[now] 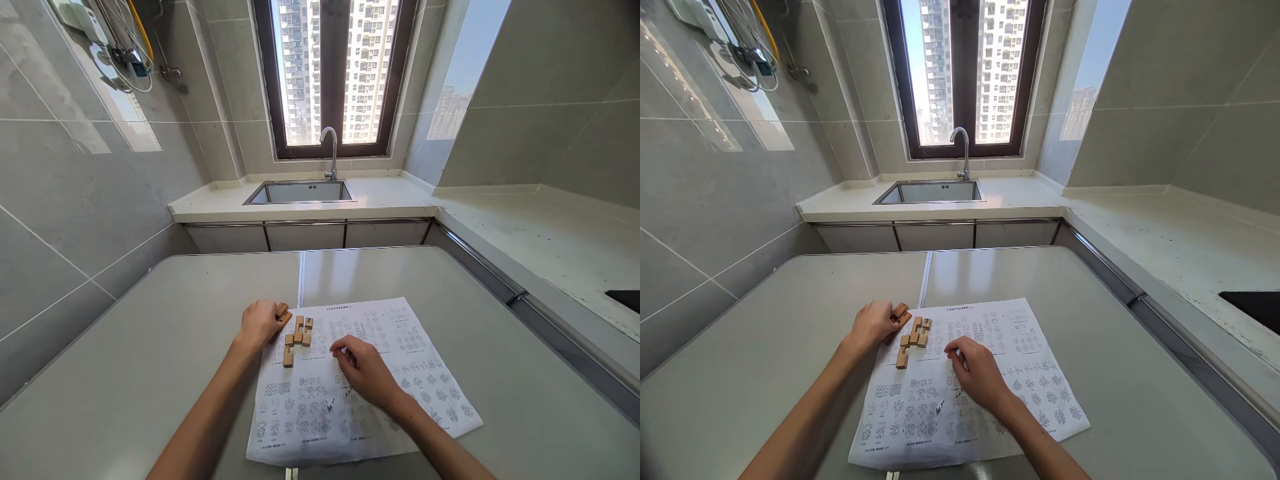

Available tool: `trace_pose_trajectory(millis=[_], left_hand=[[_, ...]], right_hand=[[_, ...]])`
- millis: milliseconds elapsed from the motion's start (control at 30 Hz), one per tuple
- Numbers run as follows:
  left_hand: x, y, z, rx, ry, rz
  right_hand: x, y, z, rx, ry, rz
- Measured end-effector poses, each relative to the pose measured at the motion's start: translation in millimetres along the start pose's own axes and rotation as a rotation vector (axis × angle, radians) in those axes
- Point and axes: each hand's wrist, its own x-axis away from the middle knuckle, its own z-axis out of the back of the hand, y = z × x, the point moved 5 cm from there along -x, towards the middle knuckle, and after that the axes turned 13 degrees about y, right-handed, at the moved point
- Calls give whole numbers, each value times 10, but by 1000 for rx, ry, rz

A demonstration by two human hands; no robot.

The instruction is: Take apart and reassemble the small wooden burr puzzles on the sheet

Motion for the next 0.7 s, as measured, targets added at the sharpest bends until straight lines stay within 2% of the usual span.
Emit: trace_pose_trajectory(millis=[300, 533, 700], left_hand=[[-34, -114, 33, 67, -57, 17], [-47, -215, 4, 239, -101, 28], [27, -183, 143, 430, -176, 30]], right_hand=[[3, 5, -7, -1, -17, -14], [-1, 8, -12, -15, -9, -20], [-3, 21, -9, -48, 7, -33]])
